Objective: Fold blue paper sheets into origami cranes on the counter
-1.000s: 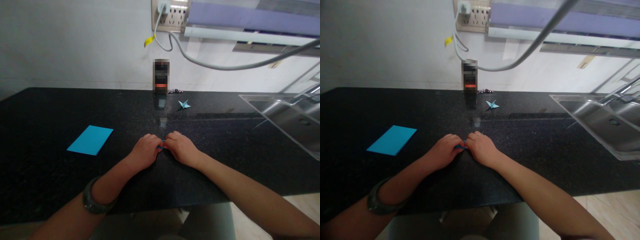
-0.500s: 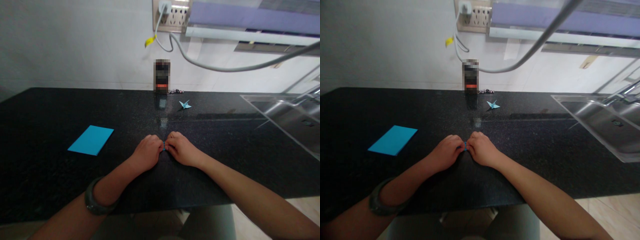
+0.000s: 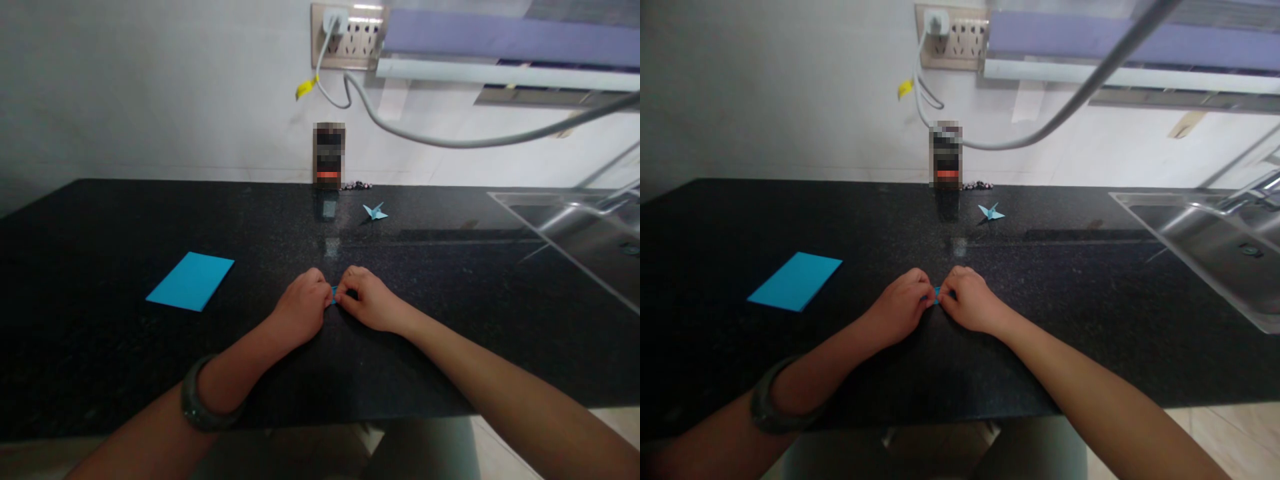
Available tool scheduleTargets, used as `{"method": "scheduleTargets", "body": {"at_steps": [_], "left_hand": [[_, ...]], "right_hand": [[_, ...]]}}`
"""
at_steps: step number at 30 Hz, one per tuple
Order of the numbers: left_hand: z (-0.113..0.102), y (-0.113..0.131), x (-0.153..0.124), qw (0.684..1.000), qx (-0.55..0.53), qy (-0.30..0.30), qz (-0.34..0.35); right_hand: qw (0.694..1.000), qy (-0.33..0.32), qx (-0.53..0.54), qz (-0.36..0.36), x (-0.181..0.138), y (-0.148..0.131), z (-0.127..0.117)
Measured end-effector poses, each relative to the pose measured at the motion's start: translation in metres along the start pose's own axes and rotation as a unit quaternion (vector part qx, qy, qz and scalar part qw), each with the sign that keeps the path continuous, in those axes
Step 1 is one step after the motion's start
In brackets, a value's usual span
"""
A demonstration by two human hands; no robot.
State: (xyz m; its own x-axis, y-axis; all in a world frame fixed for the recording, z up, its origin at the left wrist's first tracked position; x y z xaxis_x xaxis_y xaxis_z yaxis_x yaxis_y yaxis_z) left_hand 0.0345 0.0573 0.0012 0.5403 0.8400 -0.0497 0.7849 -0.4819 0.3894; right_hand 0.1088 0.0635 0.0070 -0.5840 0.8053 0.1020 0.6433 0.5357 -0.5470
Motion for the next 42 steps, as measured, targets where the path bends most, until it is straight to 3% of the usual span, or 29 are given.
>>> {"method": "scheduleTargets", "body": {"at_steps": [17, 29, 35, 42], "left_hand": [[0.004, 0.001, -0.003, 1.000, 0.003, -0.009, -0.006], [0.003, 0.000, -0.002, 1.000, -0.017, 0.002, 0.002], [0.000, 0.006, -0.009, 0.999, 0.039, -0.008, 0.019], [0.007, 0.031, -0.021, 0.987, 0.150, -0.024, 0.053]], "right_hand": [[0.999, -0.026, -0.036, 0.001, 0.000, -0.003, 0.002], [0.999, -0.011, -0.042, 0.028, -0.002, 0.003, 0.005], [0.999, -0.013, -0.040, 0.032, -0.002, 0.003, 0.003], [0.999, -0.012, -0.033, 0.026, -0.002, 0.001, 0.002]]}}
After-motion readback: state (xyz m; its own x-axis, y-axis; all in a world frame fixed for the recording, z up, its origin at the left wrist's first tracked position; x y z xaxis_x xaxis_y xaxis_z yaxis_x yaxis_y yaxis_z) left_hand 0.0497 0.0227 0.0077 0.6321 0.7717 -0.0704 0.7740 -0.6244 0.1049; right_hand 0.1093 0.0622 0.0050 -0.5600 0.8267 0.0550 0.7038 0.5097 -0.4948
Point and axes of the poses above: each hand's wrist, its own x-axis towards the middle knuckle, its own z-axis out of the palm, y = z × x, the point moved 9 cm from there along x, towards the middle knuckle, and after that the axes turned 6 degrees about -y, right-handed, at the moved point
